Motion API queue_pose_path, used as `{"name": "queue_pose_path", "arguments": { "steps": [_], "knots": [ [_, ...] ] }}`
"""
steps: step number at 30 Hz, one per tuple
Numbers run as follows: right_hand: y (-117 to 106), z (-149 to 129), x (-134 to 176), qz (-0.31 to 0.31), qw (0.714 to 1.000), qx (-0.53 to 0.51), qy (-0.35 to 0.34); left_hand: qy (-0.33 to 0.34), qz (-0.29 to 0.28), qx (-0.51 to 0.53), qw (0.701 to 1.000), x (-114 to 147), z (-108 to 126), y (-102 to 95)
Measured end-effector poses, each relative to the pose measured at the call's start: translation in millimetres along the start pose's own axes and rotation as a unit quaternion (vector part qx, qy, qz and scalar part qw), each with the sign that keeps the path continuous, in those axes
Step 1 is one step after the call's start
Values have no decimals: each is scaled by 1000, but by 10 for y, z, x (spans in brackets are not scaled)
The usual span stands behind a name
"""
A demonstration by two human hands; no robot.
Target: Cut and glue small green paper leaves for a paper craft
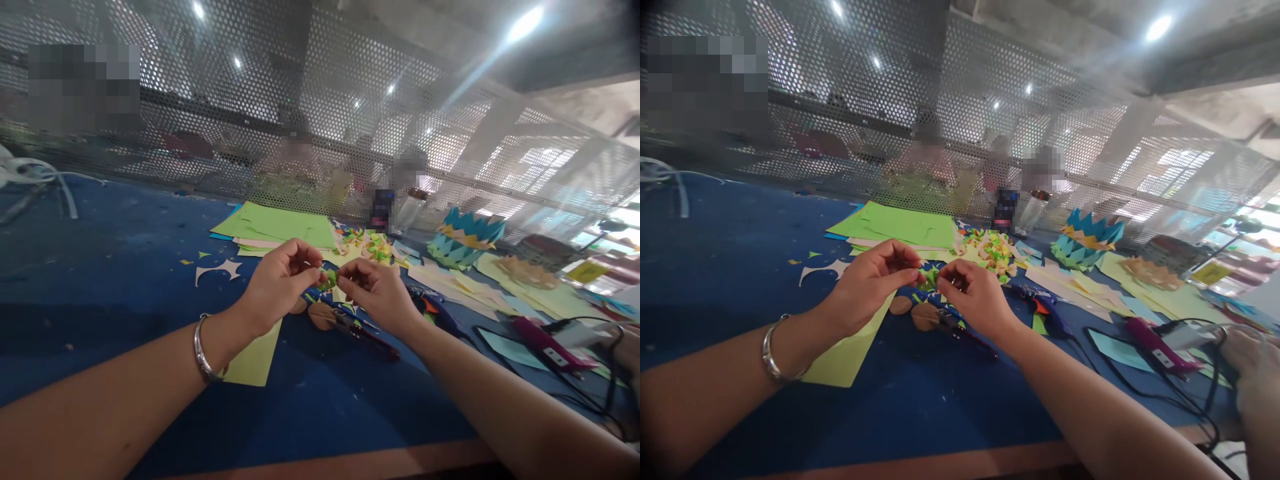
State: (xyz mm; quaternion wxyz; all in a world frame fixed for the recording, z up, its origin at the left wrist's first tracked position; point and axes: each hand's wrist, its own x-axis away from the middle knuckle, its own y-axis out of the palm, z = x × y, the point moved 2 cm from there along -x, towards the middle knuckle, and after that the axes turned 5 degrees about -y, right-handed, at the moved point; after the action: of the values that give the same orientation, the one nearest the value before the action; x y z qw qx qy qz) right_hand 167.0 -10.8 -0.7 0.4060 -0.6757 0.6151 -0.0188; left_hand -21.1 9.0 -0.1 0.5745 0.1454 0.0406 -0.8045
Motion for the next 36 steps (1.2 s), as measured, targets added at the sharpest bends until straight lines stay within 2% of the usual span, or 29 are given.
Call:
{"name": "queue_pose_path", "arguments": {
  "steps": [4,12,20,24,28,30,33,36],
  "knots": [
    [24,11,12,-19,1000,0,3,12,-13,-33,999,18,17,6],
    [18,-92,36,-4,999,29,-19,15,-48,-70,996,48,15,50],
    [-36,2,-9,-7,995,98,-26,22,23,-133,991,23,94,-43],
    [-291,207,-352,27,987,158,-15,77,62,-228,969,-10,34,-121],
    [-783,539,-842,144,964,217,46,113,104,-251,956,-55,36,-225],
    [-962,702,-961,182,950,239,83,133,128,-247,951,-74,71,-277],
    [-987,866,-908,194,940,256,114,165,135,-250,944,-85,110,-307],
    [-791,884,-697,165,949,247,109,172,106,-274,940,-77,92,-268]
  ]
}}
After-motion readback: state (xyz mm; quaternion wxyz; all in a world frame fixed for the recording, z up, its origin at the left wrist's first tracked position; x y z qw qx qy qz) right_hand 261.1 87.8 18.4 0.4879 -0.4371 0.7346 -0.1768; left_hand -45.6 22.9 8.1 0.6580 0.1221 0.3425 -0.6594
